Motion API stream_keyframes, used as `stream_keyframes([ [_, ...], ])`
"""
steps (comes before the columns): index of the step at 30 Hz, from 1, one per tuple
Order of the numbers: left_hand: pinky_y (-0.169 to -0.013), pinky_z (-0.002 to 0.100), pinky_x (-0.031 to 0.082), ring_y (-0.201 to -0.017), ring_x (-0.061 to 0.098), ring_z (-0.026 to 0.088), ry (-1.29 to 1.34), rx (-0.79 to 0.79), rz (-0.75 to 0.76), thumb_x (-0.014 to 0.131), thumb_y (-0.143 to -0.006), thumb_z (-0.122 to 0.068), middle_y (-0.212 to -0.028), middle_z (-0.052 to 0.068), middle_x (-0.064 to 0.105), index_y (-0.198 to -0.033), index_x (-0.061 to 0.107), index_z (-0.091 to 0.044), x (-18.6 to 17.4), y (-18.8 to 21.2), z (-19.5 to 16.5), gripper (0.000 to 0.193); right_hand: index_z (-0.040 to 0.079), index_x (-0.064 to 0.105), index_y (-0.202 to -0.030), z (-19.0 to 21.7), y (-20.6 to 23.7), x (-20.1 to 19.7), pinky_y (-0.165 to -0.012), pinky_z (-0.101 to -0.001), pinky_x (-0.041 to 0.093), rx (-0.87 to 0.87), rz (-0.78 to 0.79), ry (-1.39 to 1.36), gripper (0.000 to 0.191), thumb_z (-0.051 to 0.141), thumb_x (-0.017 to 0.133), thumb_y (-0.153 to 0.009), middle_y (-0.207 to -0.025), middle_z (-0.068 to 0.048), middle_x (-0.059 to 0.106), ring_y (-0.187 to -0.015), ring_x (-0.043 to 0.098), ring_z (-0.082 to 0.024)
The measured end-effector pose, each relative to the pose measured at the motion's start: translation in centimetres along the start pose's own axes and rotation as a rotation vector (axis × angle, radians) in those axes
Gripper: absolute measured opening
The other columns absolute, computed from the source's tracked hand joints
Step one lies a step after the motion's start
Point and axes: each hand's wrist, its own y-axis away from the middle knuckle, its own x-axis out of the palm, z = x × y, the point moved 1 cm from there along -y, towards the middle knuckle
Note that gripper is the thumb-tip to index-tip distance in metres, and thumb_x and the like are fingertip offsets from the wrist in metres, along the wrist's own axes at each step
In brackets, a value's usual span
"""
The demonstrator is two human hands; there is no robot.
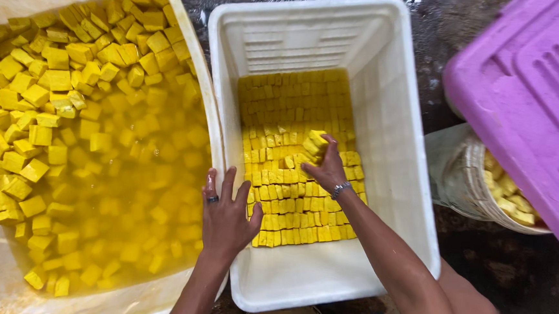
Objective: The person picks yellow tofu cubes one at a time from a water-filled plastic bin and arranges them in tight rows in a slotted draining basket beside it, occasionally lifting a clump of cubes by hand and placing them into the basket.
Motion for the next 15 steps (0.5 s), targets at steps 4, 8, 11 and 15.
stream_keyframes([
  [4, -0.115, 0.054, 0.037, -0.142, 0.036, 0.05, 0.132, -0.024, -0.058, 0.072, -0.078, -0.016, -0.138, 0.02, 0.059, -0.108, 0.071, 0.0, 0.3, -0.2, 0.3, 0.034, 0.011, 0.034, -0.141, -1.4, -4.9, 6.0, -0.098, -0.0482, 0.051, -0.222, 0.192, 0.244, 0.086, 0.016, 0.085, -0.073, -0.135, -0.027, 0.048, -0.117, 0.058, -0.048],
  [8, -0.114, 0.054, 0.039, -0.141, 0.037, 0.051, 0.158, -0.057, -0.038, 0.072, -0.077, -0.015, -0.136, 0.02, 0.06, -0.104, 0.071, 0.001, 1.1, -0.4, 1.1, 0.031, 0.022, 0.036, -0.143, -2.0, -8.4, 11.1, -0.088, -0.0489, 0.057, -0.115, 0.566, 0.414, 0.074, 0.012, 0.075, -0.081, -0.145, -0.031, 0.04, -0.102, 0.064, -0.049],
  [11, -0.113, 0.056, 0.039, -0.141, 0.037, 0.052, 0.181, -0.074, -0.034, 0.072, -0.075, -0.014, -0.136, 0.019, 0.061, -0.102, 0.071, 0.0, 1.5, -0.4, 1.6, 0.031, 0.025, 0.037, -0.144, -2.4, -9.2, 13.8, -0.087, -0.0494, 0.058, -0.309, 0.831, 0.615, 0.061, 0.017, 0.068, -0.091, -0.136, -0.028, 0.05, -0.101, 0.068, -0.045],
  [15, -0.112, 0.056, 0.039, -0.14, 0.037, 0.056, 0.198, -0.067, -0.026, 0.072, -0.075, -0.013, -0.135, 0.019, 0.062, -0.101, 0.071, 0.0, 1.7, -0.2, 2.2, 0.03, 0.031, 0.038, -0.144, -4.1, -8.5, 15.4, -0.085, -0.0484, 0.059, -0.436, 0.96, 0.816, 0.048, 0.02, 0.056, -0.101, -0.141, -0.026, 0.049, -0.109, 0.067, -0.042],
])
